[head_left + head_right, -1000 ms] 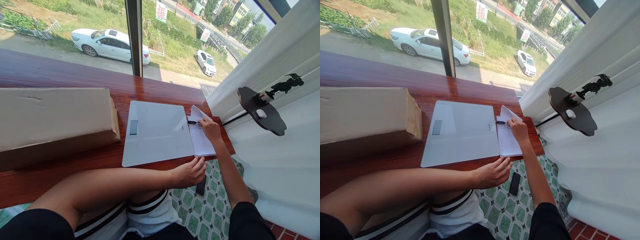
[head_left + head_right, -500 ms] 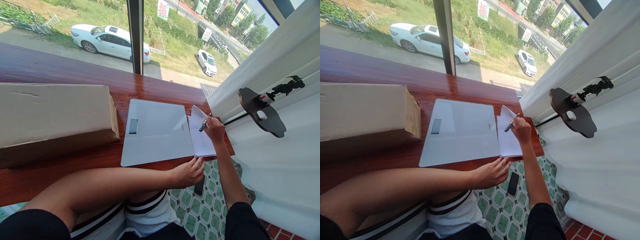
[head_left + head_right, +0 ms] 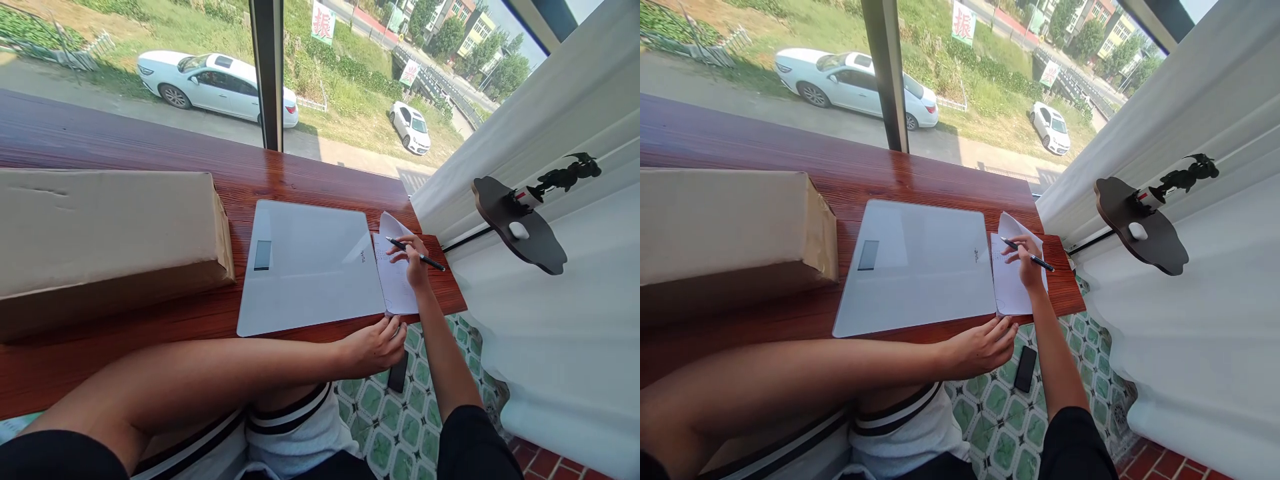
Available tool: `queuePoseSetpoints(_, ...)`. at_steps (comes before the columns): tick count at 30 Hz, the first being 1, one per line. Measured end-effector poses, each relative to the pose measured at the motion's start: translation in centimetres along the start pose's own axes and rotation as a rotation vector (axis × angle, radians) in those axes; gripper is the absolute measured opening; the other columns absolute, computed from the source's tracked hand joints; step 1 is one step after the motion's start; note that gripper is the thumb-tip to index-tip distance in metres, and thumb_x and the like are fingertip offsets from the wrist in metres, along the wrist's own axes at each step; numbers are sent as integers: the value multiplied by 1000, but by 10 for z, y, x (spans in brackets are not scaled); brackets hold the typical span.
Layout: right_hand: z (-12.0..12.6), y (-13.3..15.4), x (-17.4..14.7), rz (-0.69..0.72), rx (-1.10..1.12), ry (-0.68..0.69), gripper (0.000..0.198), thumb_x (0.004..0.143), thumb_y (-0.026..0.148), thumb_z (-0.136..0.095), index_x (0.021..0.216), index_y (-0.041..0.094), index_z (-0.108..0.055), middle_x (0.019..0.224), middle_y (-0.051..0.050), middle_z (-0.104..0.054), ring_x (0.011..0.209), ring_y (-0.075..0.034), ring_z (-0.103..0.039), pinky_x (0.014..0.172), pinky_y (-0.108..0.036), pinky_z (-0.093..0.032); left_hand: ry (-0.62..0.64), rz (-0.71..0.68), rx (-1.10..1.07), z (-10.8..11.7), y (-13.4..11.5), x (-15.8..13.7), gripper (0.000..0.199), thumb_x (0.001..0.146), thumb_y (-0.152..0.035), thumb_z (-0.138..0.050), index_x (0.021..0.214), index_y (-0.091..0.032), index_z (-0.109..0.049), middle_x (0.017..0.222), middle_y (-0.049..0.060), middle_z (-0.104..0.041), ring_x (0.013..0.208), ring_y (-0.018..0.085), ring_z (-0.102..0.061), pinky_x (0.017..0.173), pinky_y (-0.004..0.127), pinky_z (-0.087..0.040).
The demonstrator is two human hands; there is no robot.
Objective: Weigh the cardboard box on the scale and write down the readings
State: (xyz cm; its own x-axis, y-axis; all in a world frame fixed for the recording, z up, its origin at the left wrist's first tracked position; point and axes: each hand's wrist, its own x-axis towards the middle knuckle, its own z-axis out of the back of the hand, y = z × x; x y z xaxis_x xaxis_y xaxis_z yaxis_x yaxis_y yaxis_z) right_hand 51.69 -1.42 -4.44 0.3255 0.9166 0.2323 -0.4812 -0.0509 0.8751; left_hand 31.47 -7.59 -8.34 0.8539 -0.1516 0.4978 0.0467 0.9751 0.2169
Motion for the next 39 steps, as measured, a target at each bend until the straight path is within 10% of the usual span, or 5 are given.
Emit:
queuePoseSetpoints(6,-5,-10,-9,25,-74,-86,36,88,41,-58,63,19,-44,46,3,-48,41,-9,-44,47,-23,-38,-19,10,26,1,0,1,30,95,-23,-46,112,-15,-69,127,14,-65,119,29,-62,100,44,-48)
queuePoseSetpoints(39,-12,-13,-10,-105,-123,30,36,95,46,-47,69,21,-47,50,0,-52,37,-13,-47,34,-27,-39,-63,82,77,-11,-10,3,30,94,-24,-45,109,-17,-70,121,12,-67,114,31,-65,97,47,-45)
